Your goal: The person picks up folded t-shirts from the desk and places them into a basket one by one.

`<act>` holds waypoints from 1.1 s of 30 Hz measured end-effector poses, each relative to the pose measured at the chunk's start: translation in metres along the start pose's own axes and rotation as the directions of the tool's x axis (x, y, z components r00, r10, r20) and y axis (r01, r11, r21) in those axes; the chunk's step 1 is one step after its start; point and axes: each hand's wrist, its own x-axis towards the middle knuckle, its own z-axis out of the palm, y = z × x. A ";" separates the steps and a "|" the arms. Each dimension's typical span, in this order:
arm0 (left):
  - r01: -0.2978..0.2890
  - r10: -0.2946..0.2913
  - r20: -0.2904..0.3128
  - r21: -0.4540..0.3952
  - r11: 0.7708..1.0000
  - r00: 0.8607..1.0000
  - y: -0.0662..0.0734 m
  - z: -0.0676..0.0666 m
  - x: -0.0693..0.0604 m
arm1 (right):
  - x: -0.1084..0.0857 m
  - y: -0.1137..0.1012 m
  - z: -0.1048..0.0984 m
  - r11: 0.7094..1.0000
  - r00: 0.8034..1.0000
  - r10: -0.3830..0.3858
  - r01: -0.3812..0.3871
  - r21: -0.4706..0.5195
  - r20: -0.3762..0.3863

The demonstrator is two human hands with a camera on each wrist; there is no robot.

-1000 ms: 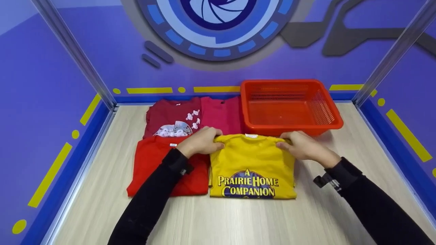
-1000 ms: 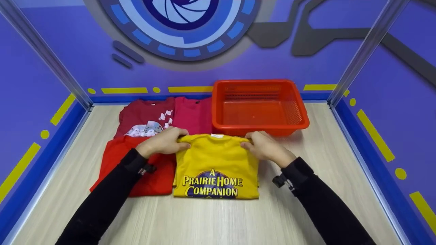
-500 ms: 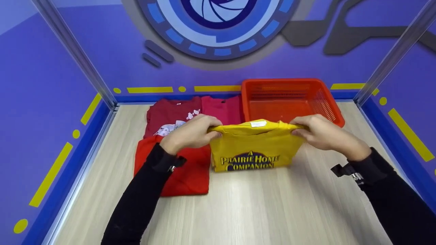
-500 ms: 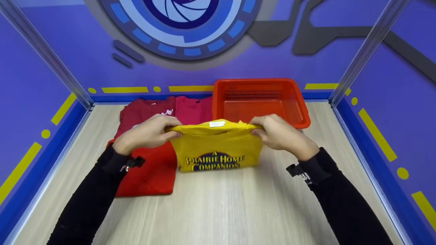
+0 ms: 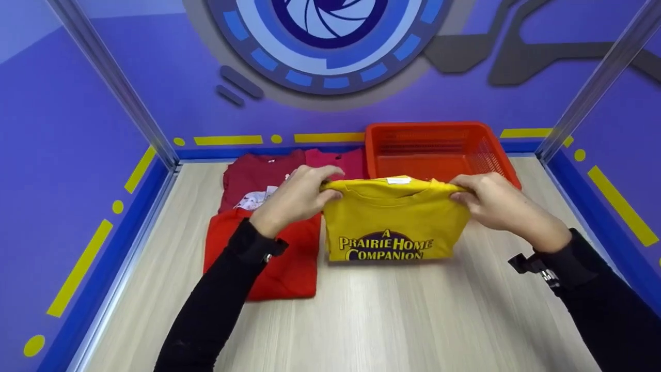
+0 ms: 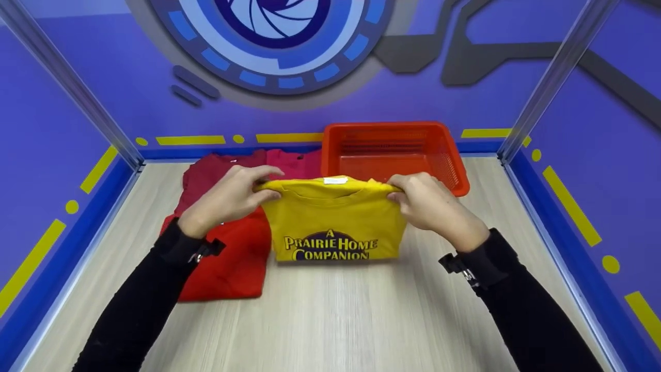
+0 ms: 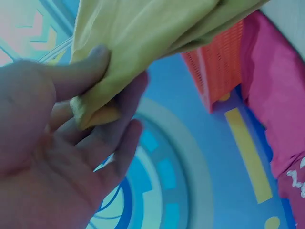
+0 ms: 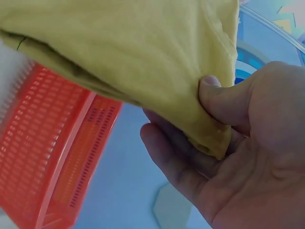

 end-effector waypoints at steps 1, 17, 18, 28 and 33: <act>0.002 -0.002 -0.006 0.008 1.000 1.000 0.001 0.002 0.002 | -0.001 0.002 -0.001 1.000 1.000 0.011 -0.011 0.001 0.003; -0.173 0.183 -0.085 0.119 0.978 0.979 0.035 -0.014 0.053 | 0.002 0.015 -0.043 0.988 0.955 0.142 -0.154 -0.027 -0.262; -0.179 0.192 -0.092 0.133 0.975 0.977 0.038 -0.016 0.058 | 0.002 0.016 -0.046 0.987 0.950 0.151 -0.162 -0.018 -0.274; -0.290 0.302 -0.085 0.126 0.949 0.950 0.060 -0.023 0.094 | -0.003 0.042 -0.081 0.957 0.912 0.290 -0.280 0.078 -0.292; -0.297 0.298 -0.039 0.022 0.955 0.954 0.060 -0.021 0.111 | -0.002 0.054 -0.102 0.927 0.914 0.375 -0.370 0.057 -0.157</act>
